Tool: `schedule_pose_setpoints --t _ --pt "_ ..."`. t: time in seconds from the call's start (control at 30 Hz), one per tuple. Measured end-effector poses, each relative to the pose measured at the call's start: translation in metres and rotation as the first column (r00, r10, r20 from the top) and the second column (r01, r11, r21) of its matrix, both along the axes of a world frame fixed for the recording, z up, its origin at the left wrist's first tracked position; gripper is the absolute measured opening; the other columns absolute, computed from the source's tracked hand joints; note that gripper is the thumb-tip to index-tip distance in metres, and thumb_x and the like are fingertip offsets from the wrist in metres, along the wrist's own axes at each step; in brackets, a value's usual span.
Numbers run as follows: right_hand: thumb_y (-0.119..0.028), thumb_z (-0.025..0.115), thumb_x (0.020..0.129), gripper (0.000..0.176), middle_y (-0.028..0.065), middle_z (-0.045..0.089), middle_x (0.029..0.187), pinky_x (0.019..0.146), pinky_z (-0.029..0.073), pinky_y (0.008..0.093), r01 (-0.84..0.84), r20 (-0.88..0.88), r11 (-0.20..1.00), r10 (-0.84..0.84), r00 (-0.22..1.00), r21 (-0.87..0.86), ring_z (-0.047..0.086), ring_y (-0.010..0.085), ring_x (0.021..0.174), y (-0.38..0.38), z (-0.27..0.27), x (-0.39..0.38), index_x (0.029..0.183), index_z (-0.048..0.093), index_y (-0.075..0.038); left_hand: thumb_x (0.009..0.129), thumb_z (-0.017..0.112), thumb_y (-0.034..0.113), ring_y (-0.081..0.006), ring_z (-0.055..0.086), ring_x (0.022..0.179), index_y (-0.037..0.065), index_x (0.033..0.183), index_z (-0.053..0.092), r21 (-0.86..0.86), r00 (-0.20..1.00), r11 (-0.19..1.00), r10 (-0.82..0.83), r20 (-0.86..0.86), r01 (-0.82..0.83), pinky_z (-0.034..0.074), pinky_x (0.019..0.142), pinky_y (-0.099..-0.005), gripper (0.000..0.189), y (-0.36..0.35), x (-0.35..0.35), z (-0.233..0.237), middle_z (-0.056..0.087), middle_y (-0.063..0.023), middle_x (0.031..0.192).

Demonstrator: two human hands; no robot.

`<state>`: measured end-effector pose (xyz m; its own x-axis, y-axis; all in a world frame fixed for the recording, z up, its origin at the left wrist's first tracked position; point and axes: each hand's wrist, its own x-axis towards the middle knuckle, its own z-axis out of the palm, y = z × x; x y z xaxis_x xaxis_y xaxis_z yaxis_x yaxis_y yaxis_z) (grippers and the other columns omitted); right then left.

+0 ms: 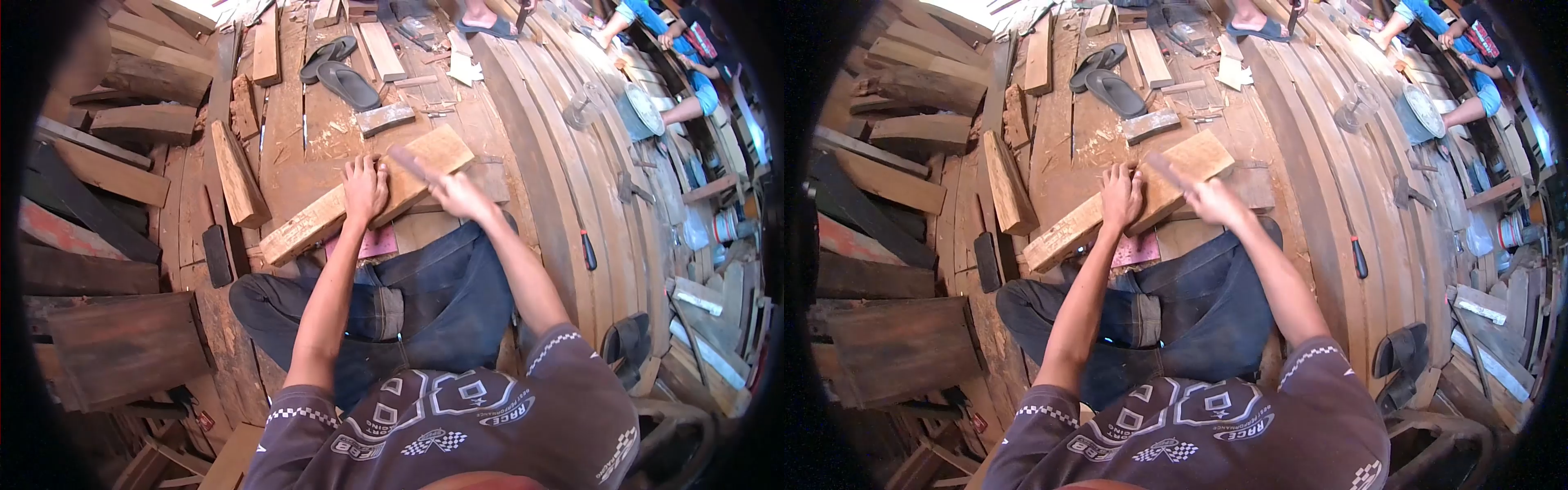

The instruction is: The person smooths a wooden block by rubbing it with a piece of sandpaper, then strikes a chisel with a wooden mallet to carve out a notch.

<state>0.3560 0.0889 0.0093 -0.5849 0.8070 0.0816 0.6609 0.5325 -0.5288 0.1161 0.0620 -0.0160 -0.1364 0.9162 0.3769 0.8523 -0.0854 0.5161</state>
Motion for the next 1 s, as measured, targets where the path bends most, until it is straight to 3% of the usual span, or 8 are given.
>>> schedule_pose_setpoints --t 0.17,0.3,0.43,0.53,0.6,0.73,0.87,1.0 --pt "-0.017 0.058 0.097 0.065 0.0295 0.070 0.103 0.083 0.057 0.0503 0.427 0.088 0.879 -0.418 0.904 -0.212 0.071 0.0428 0.092 -0.006 0.028 0.024 0.156 0.034 -0.033 0.104 0.044 0.028 -0.0396 0.053 0.112 0.005 0.120 0.060 0.038 0.999 0.999 0.009 0.053 -0.011 0.039 0.101 -0.0508 0.032 -0.006 0.001 -0.002 0.062 -0.0178 0.117" --pt "-0.017 0.057 0.098 0.061 0.0304 0.070 0.093 0.078 0.057 0.0508 0.005 -0.004 0.990 -0.006 1.000 -0.140 0.071 0.0432 0.089 -0.057 0.029 0.004 0.154 0.039 -0.030 0.105 0.042 0.030 -0.0395 0.052 0.112 0.004 0.118 0.061 0.050 0.996 0.999 0.003 0.091 -0.008 0.038 0.103 -0.0506 0.035 -0.003 -0.002 0.000 0.061 -0.0191 0.116" --pt "-0.017 0.058 0.098 0.062 0.0314 0.069 0.094 0.078 0.058 0.0493 0.335 -0.005 0.918 -0.344 0.939 -0.211 0.072 0.0426 0.090 -0.031 0.035 0.034 0.155 0.038 -0.030 0.105 0.042 0.031 -0.0392 0.053 0.111 0.003 0.116 0.061 0.043 0.995 0.999 0.005 0.103 -0.009 0.038 0.102 -0.0519 0.036 -0.005 -0.001 -0.002 0.061 -0.0195 0.116" --pt "-0.016 0.058 0.097 0.064 0.0302 0.070 0.094 0.081 0.058 0.0493 0.242 0.209 0.923 -0.184 0.960 -0.299 0.071 0.0431 0.091 -0.049 0.054 0.014 0.156 0.036 -0.031 0.105 0.042 0.031 -0.0389 0.053 0.111 0.003 0.115 0.061 0.043 0.996 0.999 0.006 0.087 -0.009 0.038 0.100 -0.0519 0.035 -0.003 0.000 -0.001 0.061 -0.0191 0.117" --pt "-0.021 0.056 0.098 0.070 0.0257 0.073 0.093 0.087 0.058 0.0514 -0.017 0.024 0.990 0.021 0.999 -0.140 0.073 0.0397 0.089 -0.061 0.021 0.019 0.158 0.025 -0.041 0.105 0.042 0.031 -0.0389 0.053 0.111 0.002 0.115 0.061 0.031 0.998 1.000 -0.001 0.060 -0.001 0.038 0.100 -0.0517 0.036 -0.001 -0.002 -0.005 0.061 -0.0188 0.117" --pt "-0.020 0.056 0.098 0.067 0.0266 0.071 0.083 0.075 0.059 0.0527 0.402 0.017 0.902 -0.404 0.914 -0.159 0.073 0.0404 0.080 -0.026 0.020 0.039 0.157 0.030 -0.037 0.106 0.038 0.031 -0.0398 0.053 0.110 0.004 0.117 0.061 0.038 1.000 0.999 0.018 0.024 -0.019 0.039 0.099 -0.0509 0.037 -0.004 0.000 -0.007 0.061 -0.0193 0.115" --pt "-0.020 0.057 0.096 0.070 0.0250 0.073 0.094 0.082 0.059 0.0494 0.038 -0.018 0.991 -0.041 0.999 -0.129 0.073 0.0411 0.084 -0.056 0.013 0.015 0.158 0.029 -0.035 0.106 0.038 0.031 -0.0399 0.053 0.111 0.004 0.116 0.061 0.029 1.000 1.000 0.007 0.025 -0.007 0.039 0.100 -0.0515 0.037 -0.002 -0.001 -0.003 0.061 -0.0200 0.115" --pt "-0.020 0.055 0.097 0.066 0.0299 0.070 0.091 0.081 0.057 0.0524 0.303 0.040 0.933 -0.301 0.953 -0.194 0.071 0.0455 0.088 -0.022 -0.001 0.043 0.157 0.031 -0.034 0.107 0.038 0.031 -0.0403 0.053 0.111 0.004 0.115 0.060 0.034 0.999 0.999 0.006 0.033 -0.007 0.039 0.099 -0.0517 0.037 -0.001 -0.001 -0.003 0.060 -0.0203 0.115"
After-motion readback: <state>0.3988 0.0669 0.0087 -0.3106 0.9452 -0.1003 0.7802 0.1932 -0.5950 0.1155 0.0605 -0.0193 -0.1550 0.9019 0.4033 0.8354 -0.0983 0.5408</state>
